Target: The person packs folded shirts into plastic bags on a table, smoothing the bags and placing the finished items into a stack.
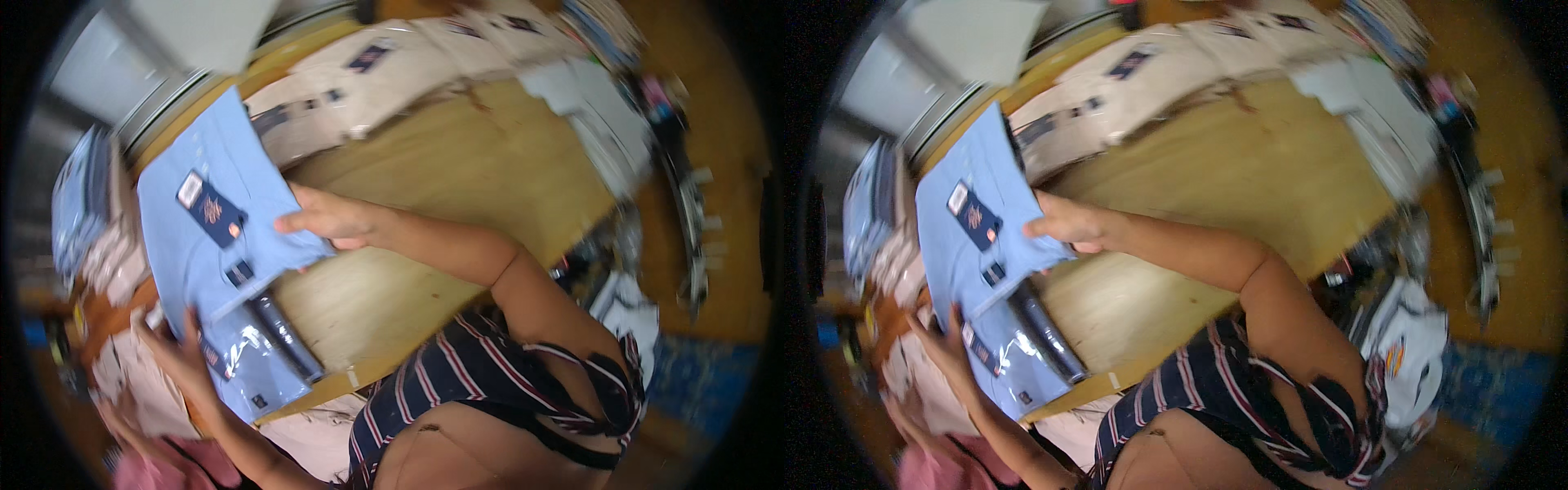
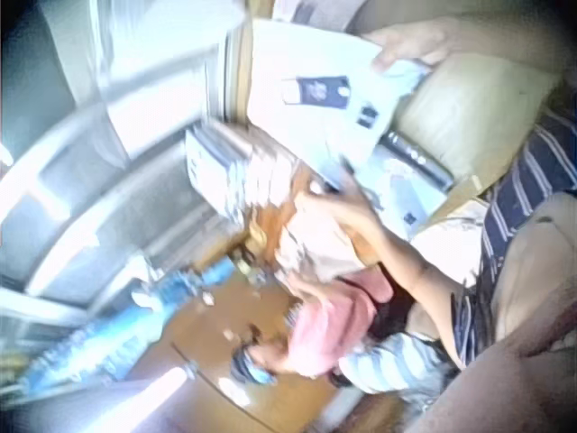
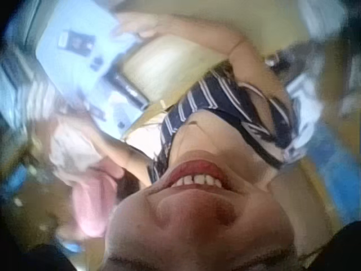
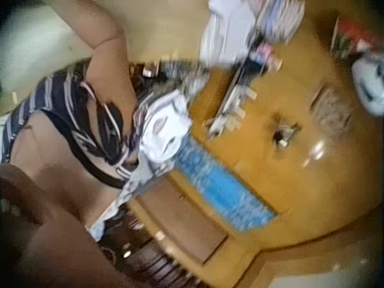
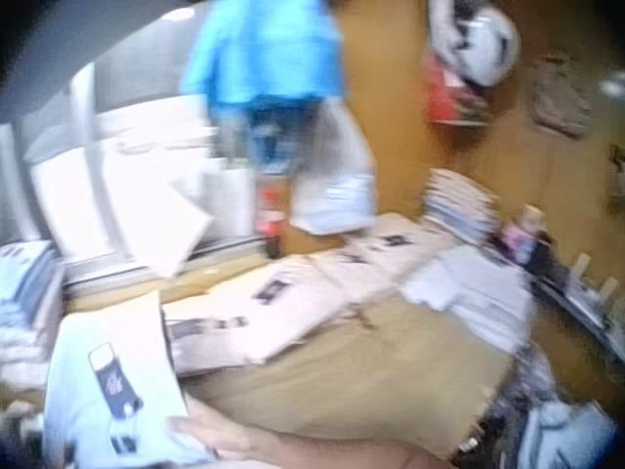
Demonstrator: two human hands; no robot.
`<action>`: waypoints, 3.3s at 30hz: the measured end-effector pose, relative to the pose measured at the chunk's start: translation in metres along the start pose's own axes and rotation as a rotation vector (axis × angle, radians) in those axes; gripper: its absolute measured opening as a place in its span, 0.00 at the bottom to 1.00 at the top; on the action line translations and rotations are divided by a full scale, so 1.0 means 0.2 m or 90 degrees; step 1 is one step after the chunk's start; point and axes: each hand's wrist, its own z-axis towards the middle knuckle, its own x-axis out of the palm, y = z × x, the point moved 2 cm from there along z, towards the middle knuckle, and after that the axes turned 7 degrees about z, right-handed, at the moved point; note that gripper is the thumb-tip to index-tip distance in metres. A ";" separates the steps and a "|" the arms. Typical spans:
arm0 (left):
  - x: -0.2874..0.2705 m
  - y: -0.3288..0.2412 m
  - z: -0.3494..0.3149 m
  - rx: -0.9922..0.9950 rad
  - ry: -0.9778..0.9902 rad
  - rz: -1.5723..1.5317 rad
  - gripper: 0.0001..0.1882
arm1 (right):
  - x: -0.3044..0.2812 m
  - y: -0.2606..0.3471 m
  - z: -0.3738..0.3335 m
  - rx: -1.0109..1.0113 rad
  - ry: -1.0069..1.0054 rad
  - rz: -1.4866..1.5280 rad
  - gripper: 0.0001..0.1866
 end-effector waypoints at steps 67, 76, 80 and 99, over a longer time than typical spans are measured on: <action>0.46 -1.39 -1.39 0.100 0.362 -0.206 0.17 | -1.87 0.94 -2.51 0.113 -0.864 -1.239 0.15; 0.46 -1.41 -1.31 0.030 0.456 -0.194 0.17 | -2.21 1.11 -2.96 -0.130 -0.865 -0.896 0.15; 0.52 -1.37 -1.38 -0.067 0.416 -0.251 0.16 | -1.97 1.31 -2.70 -0.232 -0.856 -0.891 0.13; 0.70 -1.56 -1.29 0.060 0.523 -0.302 0.13 | -1.92 1.27 -2.89 0.102 -0.769 -0.752 0.19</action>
